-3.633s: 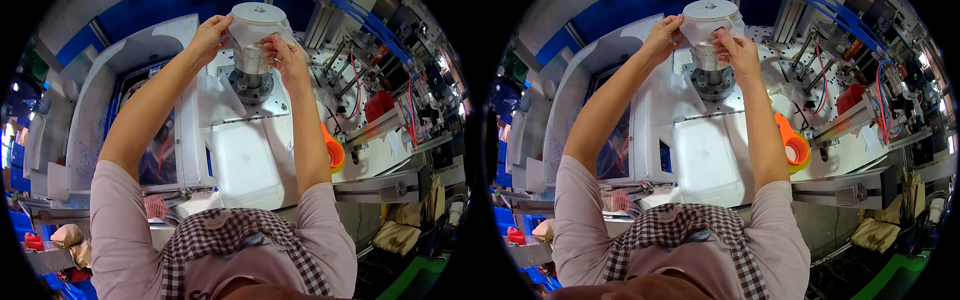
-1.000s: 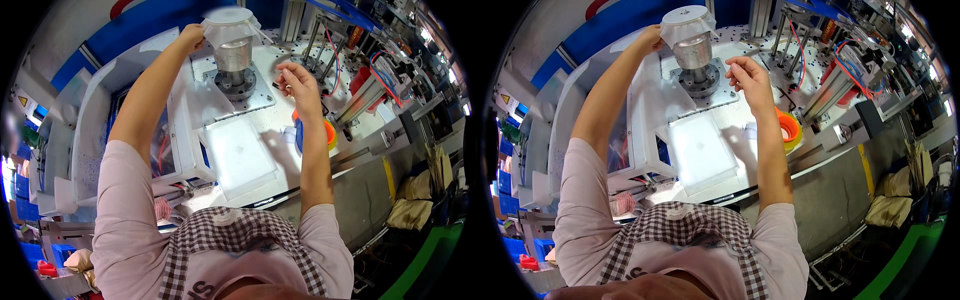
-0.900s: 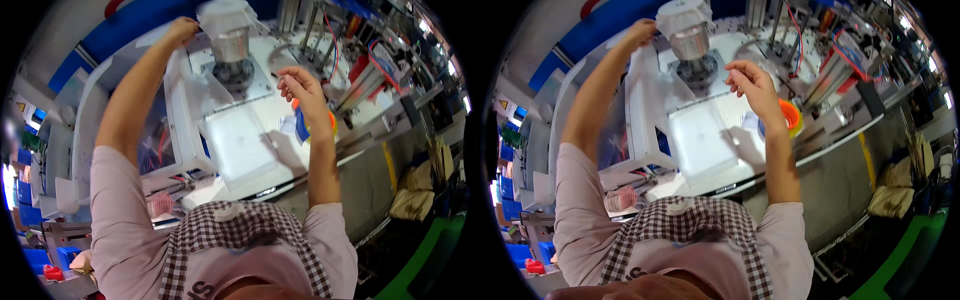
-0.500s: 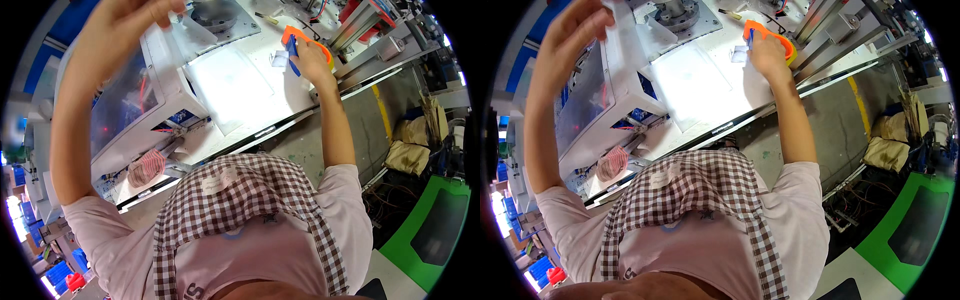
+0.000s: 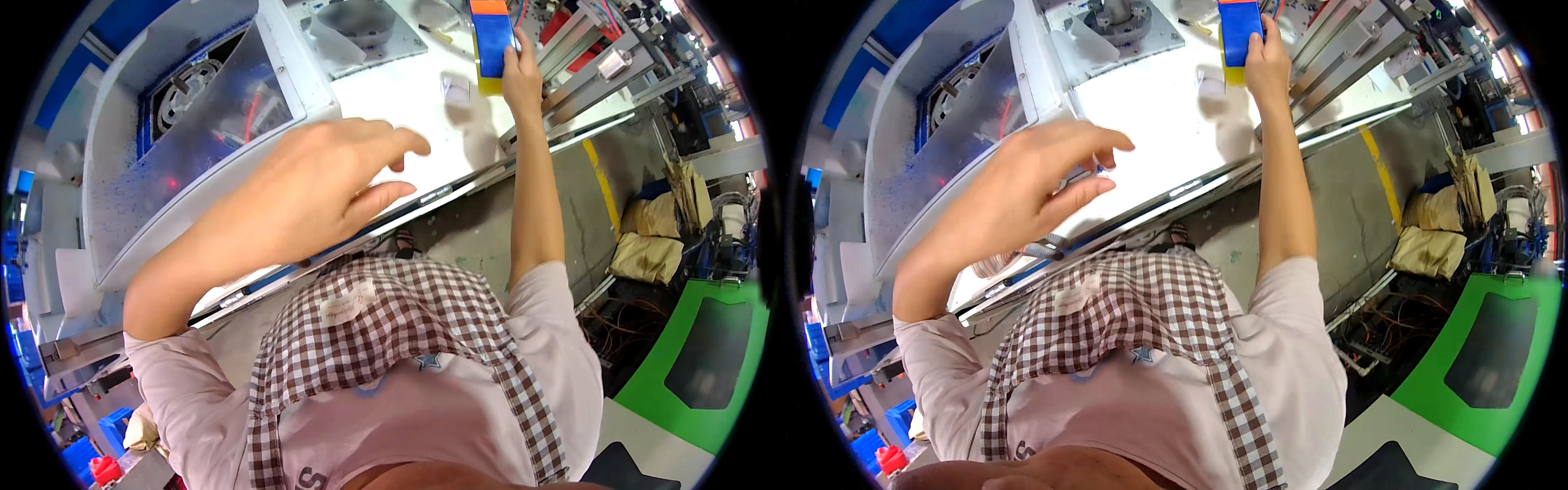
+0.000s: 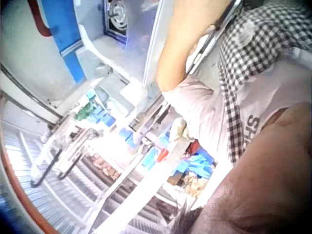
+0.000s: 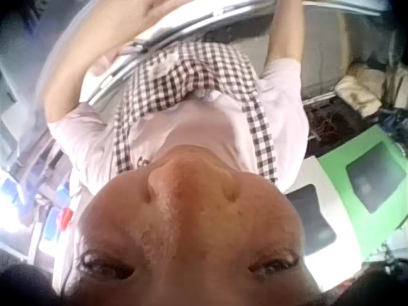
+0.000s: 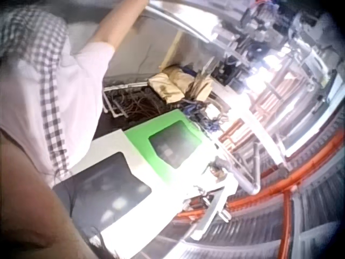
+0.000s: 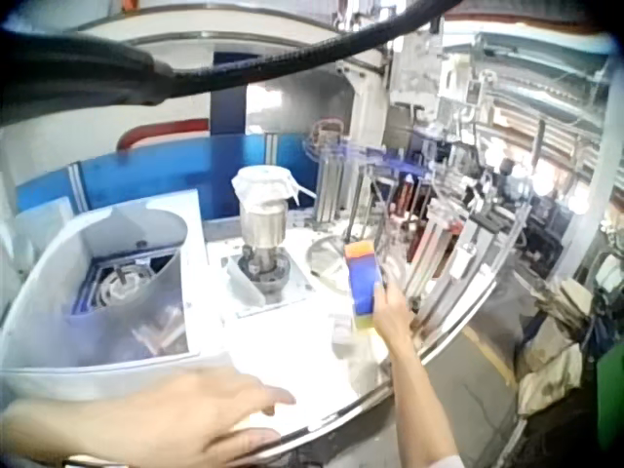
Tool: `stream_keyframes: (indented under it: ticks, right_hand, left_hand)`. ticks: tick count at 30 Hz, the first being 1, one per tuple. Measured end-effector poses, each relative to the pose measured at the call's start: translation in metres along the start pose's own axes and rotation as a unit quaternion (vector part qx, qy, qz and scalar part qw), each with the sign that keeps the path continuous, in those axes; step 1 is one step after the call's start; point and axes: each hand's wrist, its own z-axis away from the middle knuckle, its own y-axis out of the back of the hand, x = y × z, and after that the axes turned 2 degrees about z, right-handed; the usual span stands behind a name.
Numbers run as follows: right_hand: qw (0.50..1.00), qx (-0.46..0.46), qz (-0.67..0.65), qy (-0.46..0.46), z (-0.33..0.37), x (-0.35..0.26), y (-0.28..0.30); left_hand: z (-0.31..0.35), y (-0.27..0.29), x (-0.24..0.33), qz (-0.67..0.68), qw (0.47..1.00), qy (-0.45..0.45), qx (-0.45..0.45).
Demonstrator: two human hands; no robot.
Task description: The person prepares a plastic sheet by placing it over a cylindrical machine part, uses a dispenser to apply adhesive tape to the component, and fits the assembly onto a rotating mechanism.
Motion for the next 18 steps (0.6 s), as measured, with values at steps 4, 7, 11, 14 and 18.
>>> stream_keyframes:
  ticks: [4, 7, 11, 14, 18]
  right_hand:
    - [0.911, -0.036, -0.412, -0.017, 0.030, -0.063, 0.031]
    - [0.831, -0.115, -0.538, -0.078, 0.056, -0.093, 0.051]
    - [0.851, -0.178, -0.493, -0.023, 0.081, -0.091, 0.077]
    - [0.828, -0.193, -0.526, -0.017, 0.089, -0.086, 0.089]
    - [0.825, -0.238, -0.513, -0.026, 0.092, -0.066, 0.104]
  left_hand:
    - [-0.014, 0.008, -0.029, 0.170, 0.976, 0.097, 0.095]
    - [-0.026, 0.015, -0.045, 0.336, 0.914, 0.203, 0.107]
    - [-0.041, 0.004, -0.037, 0.480, 0.834, 0.264, 0.066]
    - [-0.053, -0.009, -0.031, 0.464, 0.852, 0.235, 0.055]
    - [-0.065, -0.020, -0.013, 0.443, 0.857, 0.258, 0.056]
